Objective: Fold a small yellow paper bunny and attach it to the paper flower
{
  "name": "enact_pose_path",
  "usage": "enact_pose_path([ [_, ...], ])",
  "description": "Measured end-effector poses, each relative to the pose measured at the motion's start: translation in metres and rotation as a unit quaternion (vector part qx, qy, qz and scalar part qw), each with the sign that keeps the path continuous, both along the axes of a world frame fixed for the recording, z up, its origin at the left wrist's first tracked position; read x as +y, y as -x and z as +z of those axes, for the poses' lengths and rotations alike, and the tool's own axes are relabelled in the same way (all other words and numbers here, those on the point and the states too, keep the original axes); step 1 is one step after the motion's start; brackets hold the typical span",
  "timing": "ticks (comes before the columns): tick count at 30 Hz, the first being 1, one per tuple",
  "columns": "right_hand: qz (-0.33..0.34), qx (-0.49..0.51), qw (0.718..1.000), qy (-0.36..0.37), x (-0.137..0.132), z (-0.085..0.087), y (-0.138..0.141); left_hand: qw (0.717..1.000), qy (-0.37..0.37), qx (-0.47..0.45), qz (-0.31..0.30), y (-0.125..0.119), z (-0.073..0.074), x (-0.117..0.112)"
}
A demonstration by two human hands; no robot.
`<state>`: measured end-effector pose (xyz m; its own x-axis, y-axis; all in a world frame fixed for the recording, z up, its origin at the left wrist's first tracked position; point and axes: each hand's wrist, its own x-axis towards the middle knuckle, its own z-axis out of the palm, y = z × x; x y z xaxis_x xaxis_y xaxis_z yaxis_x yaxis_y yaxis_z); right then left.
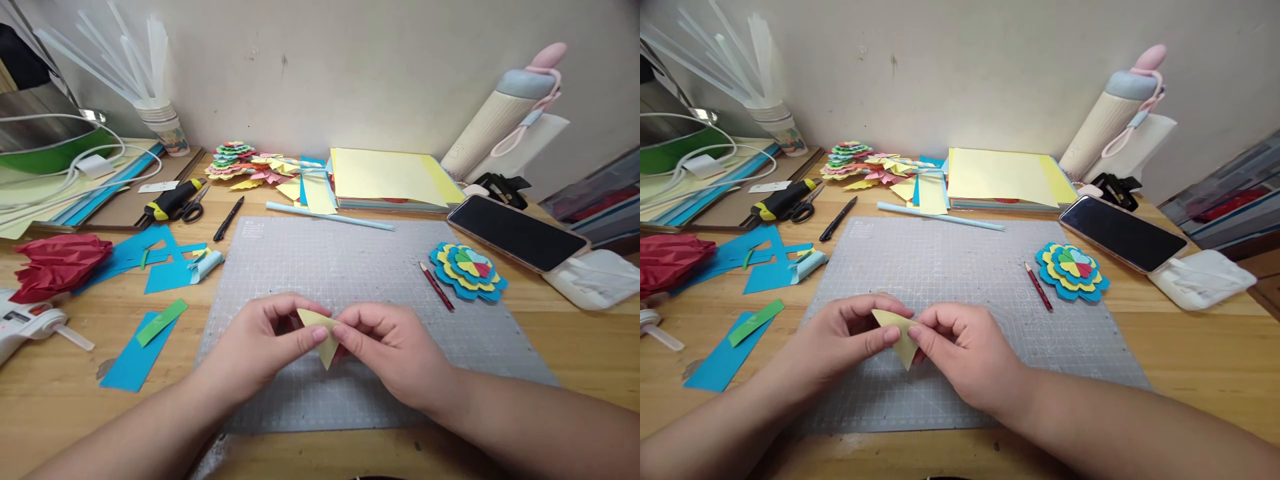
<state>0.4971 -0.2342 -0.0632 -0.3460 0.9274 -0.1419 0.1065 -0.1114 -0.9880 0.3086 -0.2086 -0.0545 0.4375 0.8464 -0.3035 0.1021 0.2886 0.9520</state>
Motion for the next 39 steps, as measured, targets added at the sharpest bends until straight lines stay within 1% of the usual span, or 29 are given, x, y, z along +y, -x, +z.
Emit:
enact_pose_path([
  [2, 0.009, -0.025, 0.999, -0.022, -0.0008, 0.0014, 0.0002, 1.000, -0.010, 0.007, -0.021, -0.0006, -0.0001, -0.0007],
  [4, 0.012, -0.044, 0.998, -0.041, -0.0015, 0.0027, 0.0001, 1.000, -0.015, 0.009, -0.020, -0.0009, 0.0006, -0.0010],
  [7, 0.008, -0.050, 0.997, -0.053, -0.0024, 0.0035, -0.0006, 1.000, -0.009, 0.004, -0.001, -0.0003, 0.0025, -0.0008],
  [13, -0.011, -0.054, 0.996, -0.066, -0.0023, 0.0027, -0.0016, 0.998, 0.004, -0.019, 0.059, 0.0025, 0.0052, 0.0015],
  [22, -0.014, -0.040, 0.998, -0.056, -0.0020, 0.0028, -0.0011, 0.994, 0.026, -0.063, 0.089, 0.0039, 0.0061, 0.0026],
  [27, -0.018, -0.051, 0.996, -0.064, -0.0029, 0.0034, -0.0015, 0.992, 0.022, -0.078, 0.096, 0.0047, 0.0067, 0.0039],
  [32, -0.022, -0.068, 0.994, -0.084, -0.0026, 0.0049, -0.0018, 0.992, 0.013, -0.090, 0.090, 0.0077, 0.0047, 0.0052],
  [37, -0.018, -0.080, 0.991, -0.101, -0.0030, 0.0045, -0.0028, 0.990, -0.009, -0.105, 0.097, 0.0085, 0.0039, 0.0048],
  [39, -0.014, -0.079, 0.991, -0.104, -0.0033, 0.0037, -0.0029, 0.989, -0.004, -0.110, 0.101, 0.0079, 0.0046, 0.0035],
])
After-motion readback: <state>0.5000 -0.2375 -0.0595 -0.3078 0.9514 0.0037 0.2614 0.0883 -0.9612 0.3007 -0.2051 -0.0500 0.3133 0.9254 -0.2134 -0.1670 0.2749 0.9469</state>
